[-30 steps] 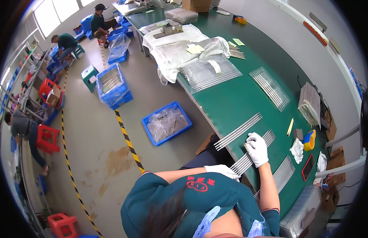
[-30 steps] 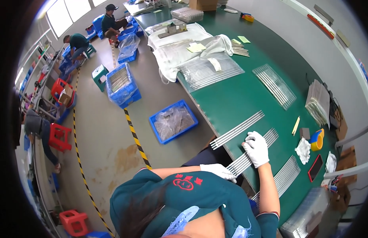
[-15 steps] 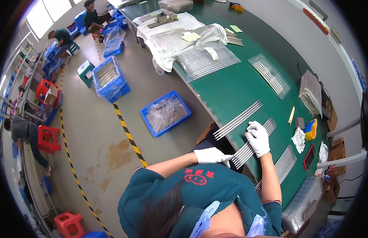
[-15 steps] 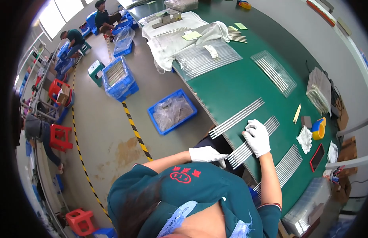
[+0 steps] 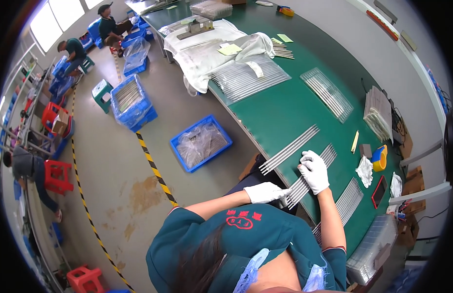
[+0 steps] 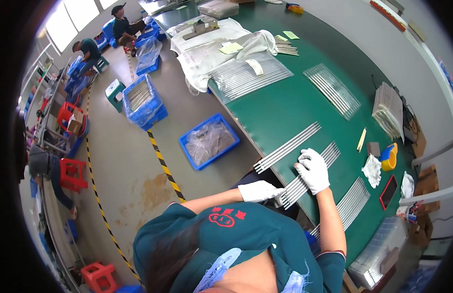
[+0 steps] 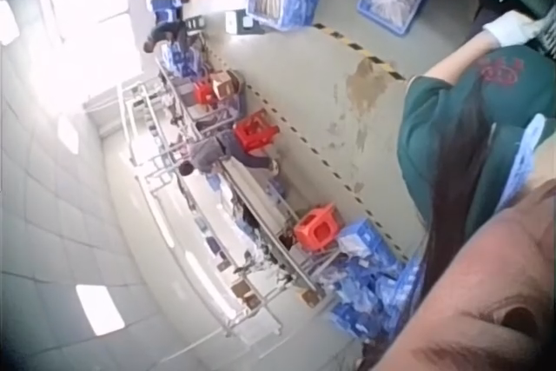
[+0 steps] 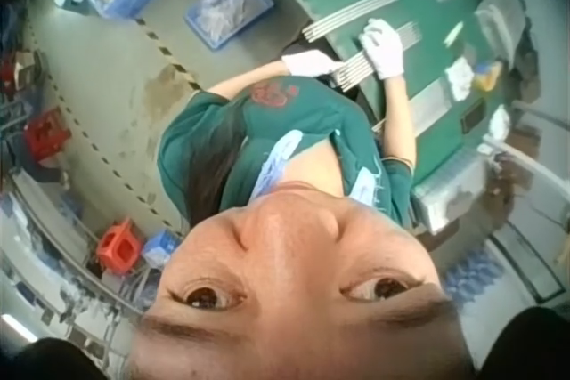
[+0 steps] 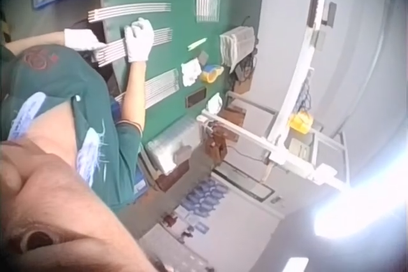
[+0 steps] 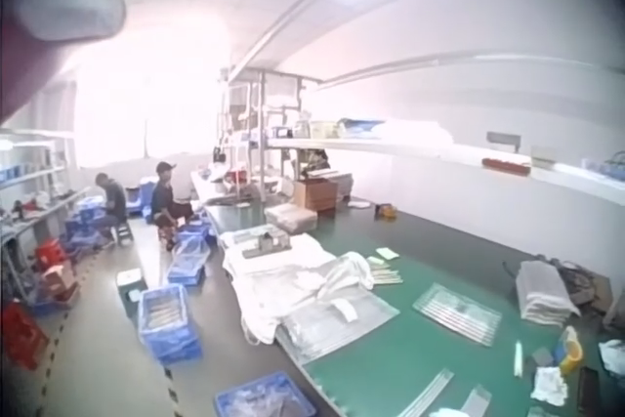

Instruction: Sorting and aligning thin metal rods on a manufacturing workbench.

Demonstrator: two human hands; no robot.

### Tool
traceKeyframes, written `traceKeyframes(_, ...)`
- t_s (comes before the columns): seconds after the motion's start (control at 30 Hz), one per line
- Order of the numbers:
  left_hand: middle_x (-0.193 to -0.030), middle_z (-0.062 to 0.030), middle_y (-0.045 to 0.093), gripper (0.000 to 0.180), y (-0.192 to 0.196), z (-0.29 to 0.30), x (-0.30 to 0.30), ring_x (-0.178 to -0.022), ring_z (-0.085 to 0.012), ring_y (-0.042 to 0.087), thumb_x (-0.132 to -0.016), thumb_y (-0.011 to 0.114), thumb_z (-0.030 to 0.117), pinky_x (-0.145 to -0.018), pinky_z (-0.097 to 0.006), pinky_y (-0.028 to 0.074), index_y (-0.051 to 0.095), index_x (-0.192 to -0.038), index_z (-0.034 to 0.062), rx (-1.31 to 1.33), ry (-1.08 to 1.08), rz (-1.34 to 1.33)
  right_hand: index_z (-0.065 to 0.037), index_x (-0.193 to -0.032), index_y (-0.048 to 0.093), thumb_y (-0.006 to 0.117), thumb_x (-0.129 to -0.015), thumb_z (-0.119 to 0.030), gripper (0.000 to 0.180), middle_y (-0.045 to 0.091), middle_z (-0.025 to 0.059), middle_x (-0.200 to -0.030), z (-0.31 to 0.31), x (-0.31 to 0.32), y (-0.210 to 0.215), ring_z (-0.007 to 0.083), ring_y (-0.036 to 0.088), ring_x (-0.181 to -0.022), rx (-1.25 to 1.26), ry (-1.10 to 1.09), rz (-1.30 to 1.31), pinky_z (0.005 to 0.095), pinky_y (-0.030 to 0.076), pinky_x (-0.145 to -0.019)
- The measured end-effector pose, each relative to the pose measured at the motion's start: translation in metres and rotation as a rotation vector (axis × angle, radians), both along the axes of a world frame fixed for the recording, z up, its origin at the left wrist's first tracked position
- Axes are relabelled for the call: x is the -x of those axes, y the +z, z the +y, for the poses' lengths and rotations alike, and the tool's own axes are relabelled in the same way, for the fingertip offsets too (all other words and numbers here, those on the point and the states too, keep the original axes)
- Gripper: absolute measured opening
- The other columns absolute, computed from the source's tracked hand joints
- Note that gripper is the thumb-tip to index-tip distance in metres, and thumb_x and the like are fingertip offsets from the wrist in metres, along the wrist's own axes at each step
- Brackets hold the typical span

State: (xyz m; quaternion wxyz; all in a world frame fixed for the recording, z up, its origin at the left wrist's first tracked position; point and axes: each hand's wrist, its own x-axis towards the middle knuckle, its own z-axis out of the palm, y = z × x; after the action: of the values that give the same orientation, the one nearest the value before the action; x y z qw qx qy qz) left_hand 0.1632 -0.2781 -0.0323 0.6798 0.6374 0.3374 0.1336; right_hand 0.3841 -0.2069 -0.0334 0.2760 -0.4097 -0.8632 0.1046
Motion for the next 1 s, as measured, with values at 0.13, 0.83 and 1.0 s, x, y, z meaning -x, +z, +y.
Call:
traceKeyframes(0.13, -0.1, -0.0107, 0.068, 0.051, -0.05, -0.003, 0.001, -0.088, -0.0244, 0.063, -0.099, 0.033, 0.041, -0.087, -0.032, 0.047, 0.067, -0.1, 0.0026, -0.325, -0.229, -0.218, -0.002, -0.071, 0.061, 0.072, -0.07, -0.012, 0.015, 0.061, 0.0071, -0.08, 0.0, 0.002, 0.001, 0.0278, 0.061, -0.095, 0.004, 0.016, 0.003, 0.0411, 0.046, -0.092)
traceKeyframes(0.83, -0.099, -0.0073, 0.069, 0.045, -0.028, -0.013, -0.035, -0.091, -0.016, 0.063, -0.094, 0.049, 0.045, -0.085, -0.028, 0.048, 0.067, -0.107, 0.0062, 0.131, -0.239, -0.071, -0.001, -0.071, 0.062, 0.072, -0.068, -0.013, 0.016, 0.062, 0.0086, -0.083, -0.002, 0.002, 0.001, 0.0293, 0.061, -0.096, -0.01, -0.025, 0.006, 0.0412, 0.046, -0.092)
traceKeyframes(1.0, -0.099, -0.0065, 0.069, 0.044, -0.025, -0.018, -0.034, -0.091, -0.0142, 0.062, -0.093, 0.051, 0.044, -0.085, -0.027, 0.048, 0.067, -0.108, 0.0051, 0.237, -0.172, -0.096, -0.001, -0.07, 0.062, 0.072, -0.067, -0.012, 0.015, 0.063, 0.0081, -0.084, -0.001, -0.001, -0.002, 0.029, 0.061, -0.098, -0.003, -0.009, 0.0, 0.0412, 0.045, -0.094)
